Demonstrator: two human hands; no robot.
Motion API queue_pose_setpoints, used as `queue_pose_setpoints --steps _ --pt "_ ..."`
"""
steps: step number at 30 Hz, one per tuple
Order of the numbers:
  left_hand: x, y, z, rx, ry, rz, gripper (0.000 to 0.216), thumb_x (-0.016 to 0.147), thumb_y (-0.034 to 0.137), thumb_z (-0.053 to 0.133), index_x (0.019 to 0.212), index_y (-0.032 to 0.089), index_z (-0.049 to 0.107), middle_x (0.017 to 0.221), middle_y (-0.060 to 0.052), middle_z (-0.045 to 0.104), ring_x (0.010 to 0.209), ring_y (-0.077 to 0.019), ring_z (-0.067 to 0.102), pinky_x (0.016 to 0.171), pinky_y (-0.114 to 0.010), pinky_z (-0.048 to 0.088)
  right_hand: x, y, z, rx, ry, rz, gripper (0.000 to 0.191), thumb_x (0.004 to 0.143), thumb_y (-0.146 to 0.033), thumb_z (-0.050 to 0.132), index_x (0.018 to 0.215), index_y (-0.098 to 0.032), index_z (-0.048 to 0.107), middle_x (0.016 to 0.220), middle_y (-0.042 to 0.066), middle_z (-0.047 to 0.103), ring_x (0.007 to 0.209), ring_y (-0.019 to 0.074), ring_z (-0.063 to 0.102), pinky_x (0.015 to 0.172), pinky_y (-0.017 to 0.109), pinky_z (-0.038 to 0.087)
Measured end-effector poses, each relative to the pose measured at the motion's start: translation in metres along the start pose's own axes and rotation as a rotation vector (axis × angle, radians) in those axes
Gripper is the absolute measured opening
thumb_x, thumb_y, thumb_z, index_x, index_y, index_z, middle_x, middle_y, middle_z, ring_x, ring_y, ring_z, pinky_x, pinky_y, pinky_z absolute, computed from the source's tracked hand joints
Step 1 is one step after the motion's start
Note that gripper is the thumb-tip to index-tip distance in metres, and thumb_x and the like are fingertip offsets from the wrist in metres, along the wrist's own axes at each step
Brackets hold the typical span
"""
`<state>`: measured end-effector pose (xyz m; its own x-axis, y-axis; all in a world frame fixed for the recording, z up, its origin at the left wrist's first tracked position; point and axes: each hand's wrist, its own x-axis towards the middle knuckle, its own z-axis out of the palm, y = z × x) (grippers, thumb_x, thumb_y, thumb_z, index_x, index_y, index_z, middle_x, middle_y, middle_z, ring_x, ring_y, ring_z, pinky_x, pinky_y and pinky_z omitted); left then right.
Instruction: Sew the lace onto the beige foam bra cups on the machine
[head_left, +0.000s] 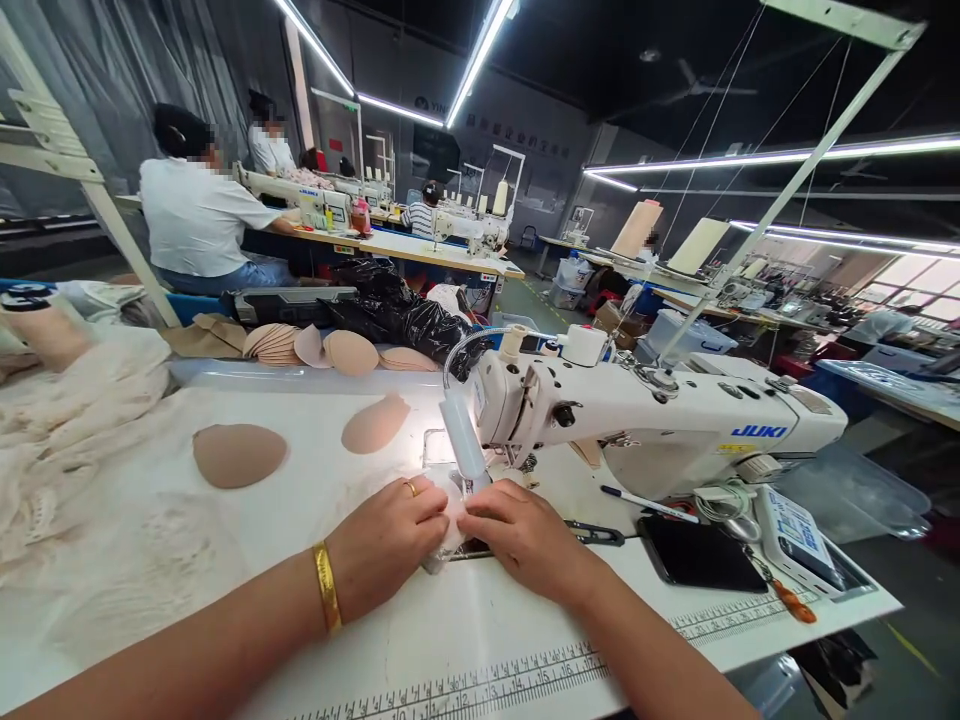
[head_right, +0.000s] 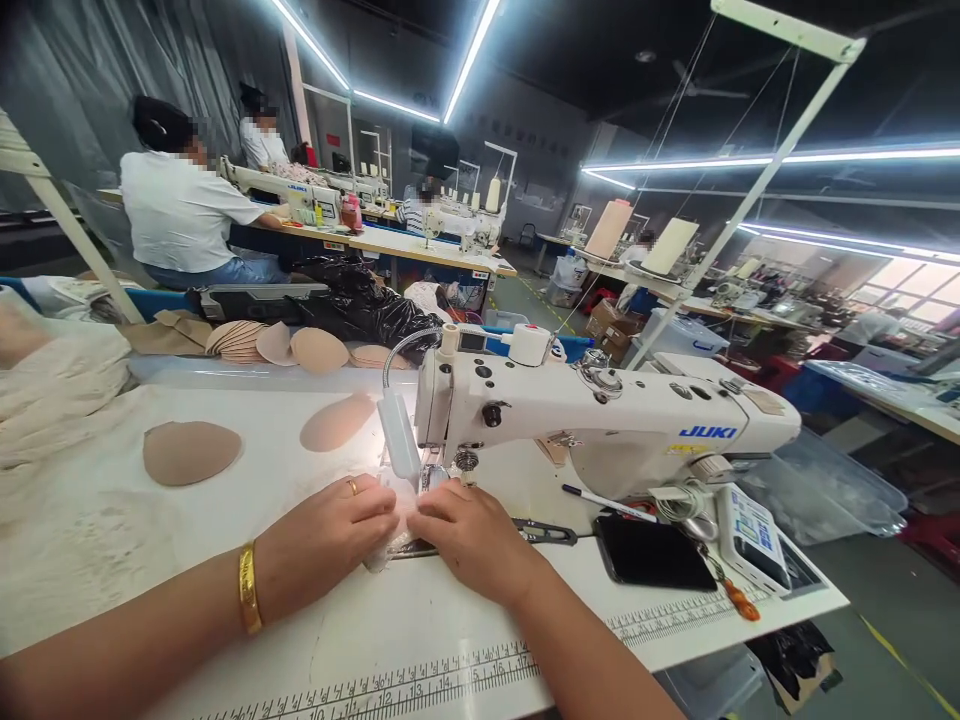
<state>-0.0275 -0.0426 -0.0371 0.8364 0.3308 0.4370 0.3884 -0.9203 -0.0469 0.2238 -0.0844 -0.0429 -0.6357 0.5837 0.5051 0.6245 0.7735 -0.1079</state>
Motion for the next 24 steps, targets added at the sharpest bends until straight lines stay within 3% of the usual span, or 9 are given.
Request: queue_pose_setpoints --steps 5,12,19,24 --pt "-0.002 0.003 -0.001 -0.029 -0.011 0.006 0.027 0.087 -0.007 0.047 0.080 0.018 0.055 0.085 -0.004 0.062 0.075 -0.0204 0.054 0.072 -0.036 0.045 0.000 -0.002 -0.009 0.009 -0.073 0.064 0.034 0.097 -0.004 0.051 0.113 -0.026 0.071 0.098 0.004 0.069 0.085 0.0199 0.058 0.074 0.030 0.052" --pt "0.003 0.001 0.002 -0.100 -0.048 -0.027 0.024 0.099 0.002 0.044 0.094 0.016 0.062 0.089 -0.005 0.064 0.079 -0.0217 0.057 0.073 -0.037 0.046 0.000 -0.001 -0.009 0.055 -0.084 0.083 0.034 0.098 -0.004 0.050 0.115 -0.024 0.072 0.098 0.005 0.069 0.086 0.0195 0.058 0.074 0.030 0.050" --pt "0.001 0.002 0.011 -0.106 0.017 -0.044 0.026 0.105 0.009 0.040 0.094 0.017 0.063 0.097 -0.006 0.068 0.078 -0.0210 0.054 0.074 -0.038 0.041 -0.001 0.000 -0.008 0.082 -0.083 0.100 0.032 0.099 -0.005 0.050 0.116 -0.023 0.071 0.096 0.005 0.069 0.084 0.0199 0.056 0.072 0.030 0.048" --pt "0.008 0.001 0.006 -0.064 0.009 -0.015 0.026 0.104 0.008 0.042 0.088 0.018 0.060 0.094 -0.004 0.070 0.073 -0.0197 0.051 0.073 -0.037 0.038 -0.002 0.001 -0.006 0.081 -0.090 0.122 0.031 0.100 -0.006 0.050 0.116 -0.023 0.070 0.096 0.005 0.068 0.085 0.0202 0.055 0.072 0.030 0.048"
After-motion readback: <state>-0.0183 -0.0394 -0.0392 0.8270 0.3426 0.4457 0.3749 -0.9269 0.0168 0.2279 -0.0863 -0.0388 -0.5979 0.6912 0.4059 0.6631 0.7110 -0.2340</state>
